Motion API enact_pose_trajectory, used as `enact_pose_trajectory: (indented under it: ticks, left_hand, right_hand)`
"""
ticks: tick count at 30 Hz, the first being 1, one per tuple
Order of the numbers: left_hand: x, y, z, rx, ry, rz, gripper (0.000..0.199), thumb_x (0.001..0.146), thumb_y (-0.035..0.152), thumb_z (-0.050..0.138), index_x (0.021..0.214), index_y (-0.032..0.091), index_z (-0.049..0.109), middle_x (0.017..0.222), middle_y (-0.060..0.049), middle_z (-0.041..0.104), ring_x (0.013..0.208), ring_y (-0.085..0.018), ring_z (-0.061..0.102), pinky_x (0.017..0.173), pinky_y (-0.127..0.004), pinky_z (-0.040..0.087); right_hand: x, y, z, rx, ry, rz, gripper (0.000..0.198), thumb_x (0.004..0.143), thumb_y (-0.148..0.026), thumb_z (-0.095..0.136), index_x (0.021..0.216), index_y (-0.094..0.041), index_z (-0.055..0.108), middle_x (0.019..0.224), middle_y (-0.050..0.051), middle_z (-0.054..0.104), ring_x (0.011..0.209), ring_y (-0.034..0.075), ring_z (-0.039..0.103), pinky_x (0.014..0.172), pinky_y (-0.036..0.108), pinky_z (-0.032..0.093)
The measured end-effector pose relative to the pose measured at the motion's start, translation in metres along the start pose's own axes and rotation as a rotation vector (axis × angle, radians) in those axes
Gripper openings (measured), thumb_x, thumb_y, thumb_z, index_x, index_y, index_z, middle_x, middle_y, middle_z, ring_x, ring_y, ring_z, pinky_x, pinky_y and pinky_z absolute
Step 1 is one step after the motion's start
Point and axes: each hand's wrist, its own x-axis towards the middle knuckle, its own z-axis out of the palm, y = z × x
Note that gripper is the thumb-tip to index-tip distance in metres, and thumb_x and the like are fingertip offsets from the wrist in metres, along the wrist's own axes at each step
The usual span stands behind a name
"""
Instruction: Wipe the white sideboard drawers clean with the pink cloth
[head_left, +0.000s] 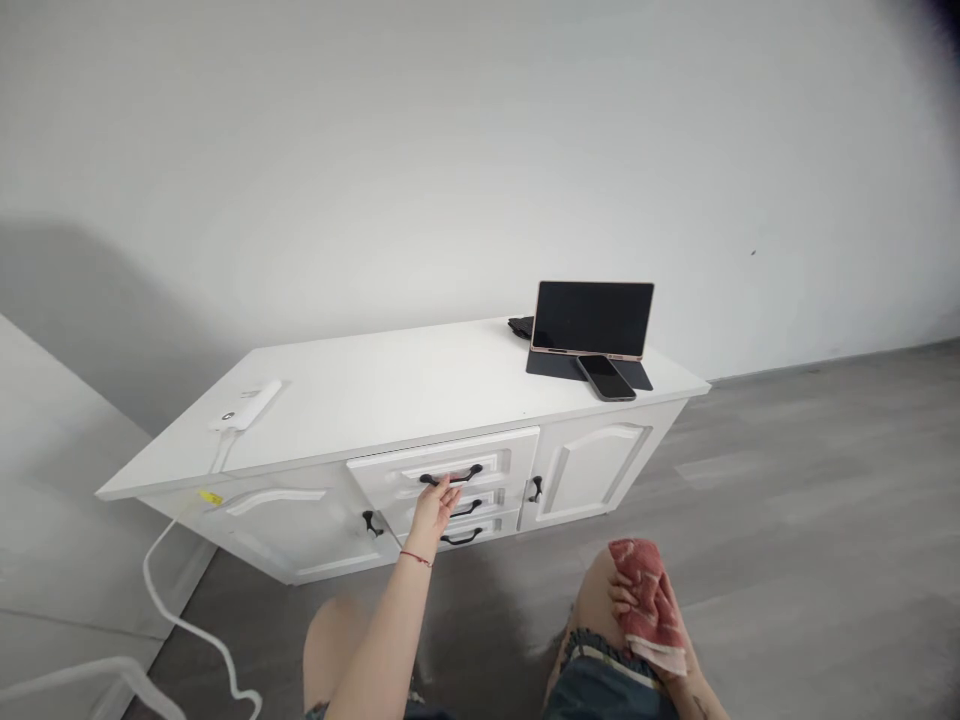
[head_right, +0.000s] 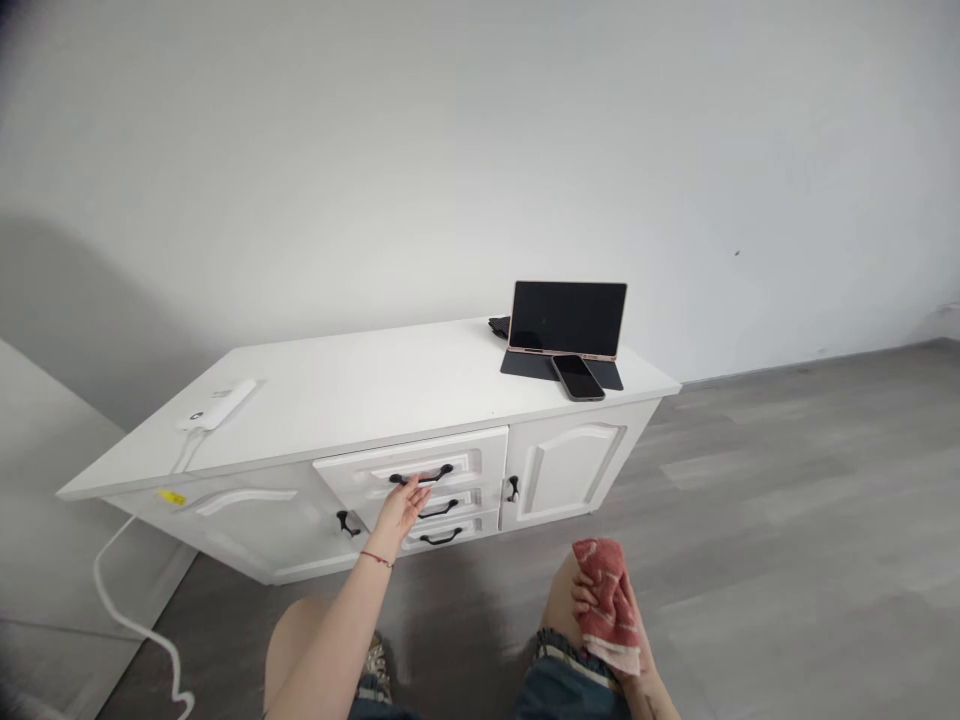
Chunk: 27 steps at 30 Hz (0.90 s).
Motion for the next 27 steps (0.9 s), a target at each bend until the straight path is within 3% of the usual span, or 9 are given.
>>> enact_pose_trajectory:
  ticks: [5, 10, 19, 27]
  left_hand:
    - [-0.017, -0.013, -0.014, -0.006, 0.001, 0.043, 0.038, 0.072, 0.004, 0.077, 0.057, 0.019, 0.046, 0.063, -0.001, 0.07, 0.063, -0.014, 0.07, 0.09, -0.036, 0.057]
    - [-0.043, -0.031, -0.035, 0.026, -0.057, 0.085, 0.039, 0.069, 0.012, 0.082, 0.055, 0.019, 0.047, 0.064, -0.001, 0.071, 0.063, -0.014, 0.07, 0.091, -0.036, 0.057]
    - [-0.086, -0.045, -0.051, 0.016, -0.06, 0.028, 0.025, 0.076, 0.01, 0.077, 0.063, 0.017, 0.057, 0.076, -0.004, 0.076, 0.069, -0.013, 0.071, 0.087, -0.033, 0.058]
    - [-0.111, -0.054, -0.064, 0.021, -0.088, 0.012, 0.021, 0.072, 0.011, 0.08, 0.066, 0.016, 0.06, 0.081, -0.007, 0.077, 0.073, -0.015, 0.072, 0.085, -0.032, 0.058]
  right_hand:
    - [0.003, 0.003, 0.008, -0.118, -0.018, 0.066, 0.056, 0.061, -0.075, 0.066, 0.067, -0.026, 0.041, 0.067, -0.007, 0.023, 0.052, 0.009, 0.015, 0.046, 0.03, 0.028]
    - [0.002, 0.003, 0.008, -0.17, 0.006, 0.096, 0.065, 0.053, -0.085, 0.06, 0.062, -0.026, 0.035, 0.064, -0.008, 0.017, 0.055, 0.009, 0.006, 0.045, 0.028, 0.024]
    - [0.005, 0.005, 0.025, -0.238, -0.082, 0.179, 0.06, 0.049, -0.074, 0.075, 0.06, -0.023, 0.045, 0.057, -0.007, 0.026, 0.052, 0.007, 0.015, 0.052, 0.031, 0.029]
    - [-0.018, 0.001, 0.037, -0.239, -0.081, 0.079, 0.059, 0.056, -0.078, 0.069, 0.063, -0.024, 0.047, 0.059, -0.006, 0.029, 0.05, 0.009, 0.022, 0.051, 0.033, 0.038]
